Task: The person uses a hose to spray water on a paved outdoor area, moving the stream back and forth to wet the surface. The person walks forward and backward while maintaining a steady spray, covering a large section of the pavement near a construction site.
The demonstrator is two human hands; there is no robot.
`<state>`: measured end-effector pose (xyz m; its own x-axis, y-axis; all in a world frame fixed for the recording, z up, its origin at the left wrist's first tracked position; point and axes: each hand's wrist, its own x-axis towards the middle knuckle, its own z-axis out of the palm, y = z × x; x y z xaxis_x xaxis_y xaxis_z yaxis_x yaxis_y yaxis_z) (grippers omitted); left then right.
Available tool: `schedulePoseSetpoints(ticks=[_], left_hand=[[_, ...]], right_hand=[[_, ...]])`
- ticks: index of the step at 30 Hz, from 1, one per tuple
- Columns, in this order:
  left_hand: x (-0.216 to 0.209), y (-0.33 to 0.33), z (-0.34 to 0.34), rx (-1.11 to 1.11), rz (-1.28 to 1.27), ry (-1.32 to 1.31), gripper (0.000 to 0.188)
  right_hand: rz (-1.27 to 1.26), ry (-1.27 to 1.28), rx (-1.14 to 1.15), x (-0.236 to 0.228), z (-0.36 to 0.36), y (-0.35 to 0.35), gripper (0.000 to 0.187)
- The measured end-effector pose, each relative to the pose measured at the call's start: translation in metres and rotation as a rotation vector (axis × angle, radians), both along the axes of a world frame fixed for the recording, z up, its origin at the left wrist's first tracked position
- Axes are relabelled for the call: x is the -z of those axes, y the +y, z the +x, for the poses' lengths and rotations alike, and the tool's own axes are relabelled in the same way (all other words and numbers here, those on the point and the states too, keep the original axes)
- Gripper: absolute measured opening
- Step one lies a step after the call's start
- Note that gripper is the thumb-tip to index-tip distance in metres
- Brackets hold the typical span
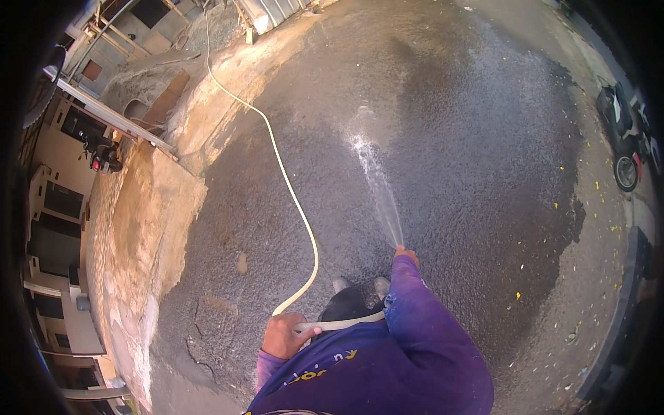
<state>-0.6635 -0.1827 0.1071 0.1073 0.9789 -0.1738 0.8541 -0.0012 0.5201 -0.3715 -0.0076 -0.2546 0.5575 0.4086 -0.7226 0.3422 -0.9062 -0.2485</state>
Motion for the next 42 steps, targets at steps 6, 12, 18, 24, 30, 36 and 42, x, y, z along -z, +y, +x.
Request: schedulePoseSetpoints(ticks=[6, 12, 18, 24, 30, 36, 42], left_hand=[[-0.001, -0.001, 0.001, -0.002, 0.0, 0.015, 0.042], [-0.001, -0.004, 0.002, -0.015, 0.003, 0.018, 0.042], [0.001, -0.008, 0.002, -0.031, 0.003, 0.015, 0.042], [-0.005, -0.008, 0.003, -0.032, -0.021, 0.023, 0.04], [-0.004, -0.013, 0.003, -0.048, 0.001, 0.021, 0.04], [-0.001, -0.015, 0.003, -0.069, -0.007, 0.011, 0.04], [-0.003, -0.017, 0.003, -0.058, -0.008, 0.039, 0.041]], right_hand=[[0.053, -0.02, -0.015, -0.001, -0.005, 0.003, 0.068], [0.043, -0.009, -0.031, -0.01, -0.01, 0.004, 0.066], [0.041, 0.015, -0.062, -0.022, -0.017, 0.009, 0.064], [0.082, 0.037, -0.097, -0.029, -0.023, 0.016, 0.06], [0.09, 0.029, -0.149, -0.033, -0.03, 0.022, 0.063], [0.119, -0.013, -0.184, -0.003, -0.031, 0.015, 0.066], [0.096, 0.035, -0.169, -0.02, -0.036, 0.022, 0.064]])
